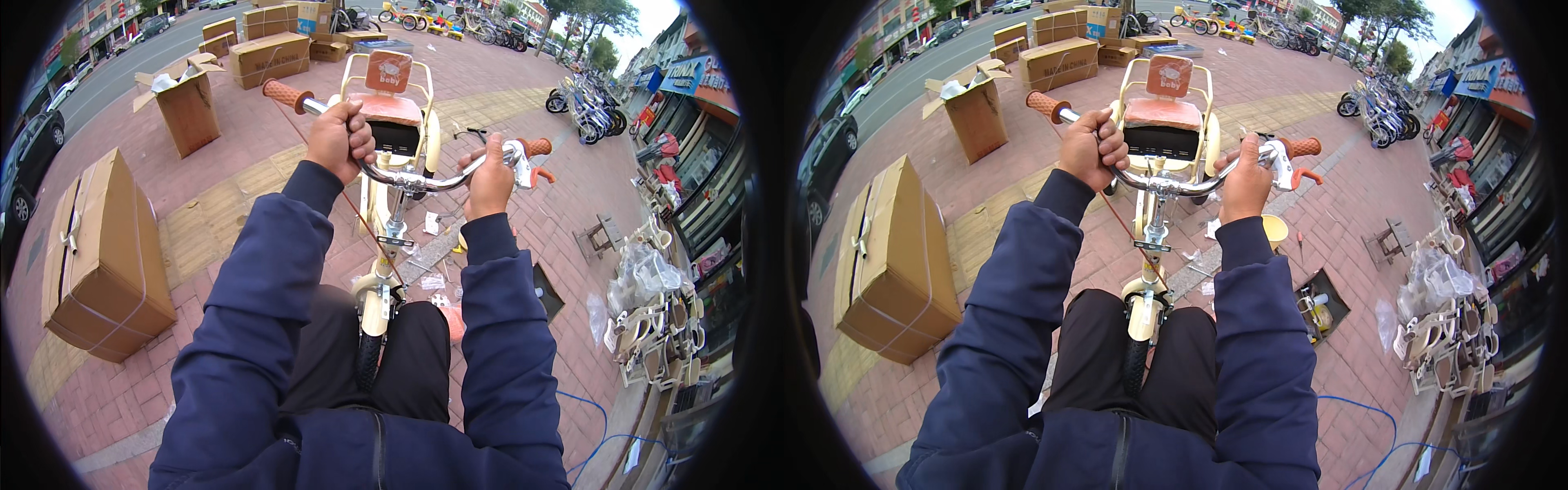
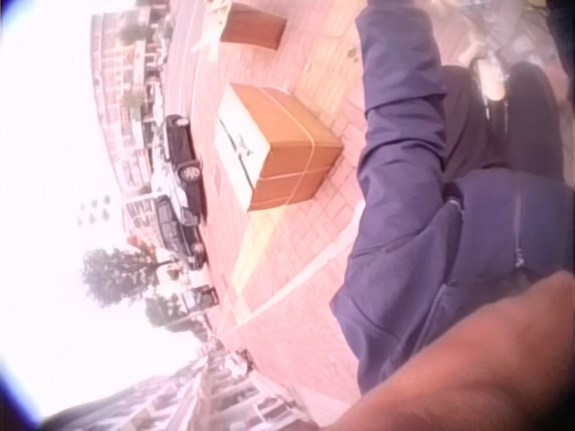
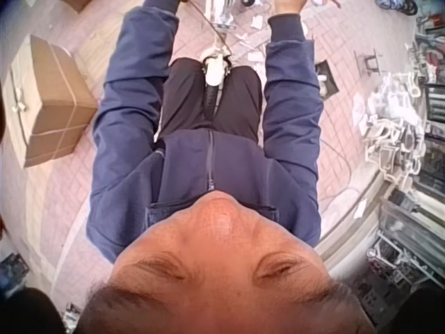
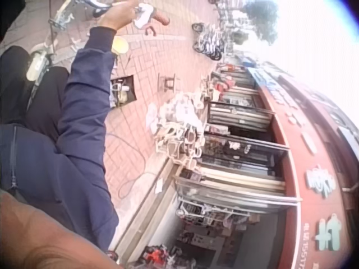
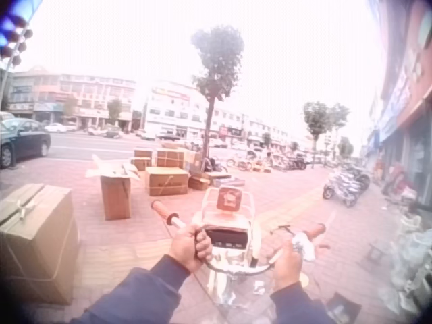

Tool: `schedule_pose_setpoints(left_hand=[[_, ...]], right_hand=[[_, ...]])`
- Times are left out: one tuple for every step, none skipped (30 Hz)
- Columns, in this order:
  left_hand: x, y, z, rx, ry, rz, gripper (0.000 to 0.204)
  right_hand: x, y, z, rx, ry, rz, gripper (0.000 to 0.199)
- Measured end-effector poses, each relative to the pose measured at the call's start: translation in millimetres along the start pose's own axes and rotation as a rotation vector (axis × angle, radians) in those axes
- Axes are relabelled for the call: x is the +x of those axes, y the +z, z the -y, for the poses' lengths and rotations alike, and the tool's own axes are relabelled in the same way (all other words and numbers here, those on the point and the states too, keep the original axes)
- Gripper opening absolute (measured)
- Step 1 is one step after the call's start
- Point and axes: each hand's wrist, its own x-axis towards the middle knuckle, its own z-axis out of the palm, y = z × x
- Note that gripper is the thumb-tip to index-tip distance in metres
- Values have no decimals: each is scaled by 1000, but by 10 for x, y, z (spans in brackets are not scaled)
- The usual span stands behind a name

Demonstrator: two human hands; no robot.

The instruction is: The person assembles the handlebar of a cream-colored tricycle. They insert the handlebar into the stem, tighten the clamp with a wrench, and adjust the position to ensure it is secure.

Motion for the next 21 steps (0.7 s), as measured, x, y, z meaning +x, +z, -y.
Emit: schedule_pose_setpoints(left_hand=[[-4,18,0,3,-4,-25,39],[-8,34,1,5,-10,-40,38],[-17,47,4,10,-13,-54,38],[-20,59,-2,15,-13,-58,37],[-21,71,-7,22,-5,-60,37],[-16,86,-15,24,-17,-79,37],[-14,97,-22,28,-20,-100,37],[-12,106,-24,32,-33,-128,37],[1,114,-38,31,-55,-145,37],[21,123,-56,29,-84,-169,37],[34,124,-63,27,-104,-187,37],[44,129,-48,29,-99,-201,37],[47,117,-46,24,-96,-190,37],[55,114,-31,21,-91,-175,37],[64,102,-21,18,-93,-169,37],[70,91,-9,15,-81,-172,37],[78,81,4,14,-70,-167,36],[80,74,20,13,-59,-166,36],[82,64,34,14,-43,-166,36],[85,58,53,19,-31,-172,36],[81,54,87,23,-2,-161,36]], right_hand=[[-6,5,15,97,49,25,49],[-7,27,17,277,122,73,44],[-8,24,30,329,178,90,43],[0,28,40,389,218,145,42],[4,22,53,438,267,153,41],[18,33,64,394,263,174,38],[27,35,78,370,281,174,37],[39,44,92,348,301,169,36],[51,55,104,325,321,167,35],[62,69,115,315,326,182,33],[71,80,124,303,351,160,33],[73,86,128,299,360,162,33],[80,96,133,289,367,145,33],[79,98,132,294,353,133,33],[82,102,130,294,342,148,33],[80,98,128,288,341,138,33],[78,97,122,280,338,126,33],[78,89,123,289,347,127,33],[74,86,116,289,348,118,33],[72,82,113,291,345,114,33],[68,78,103,295,342,109,33]])
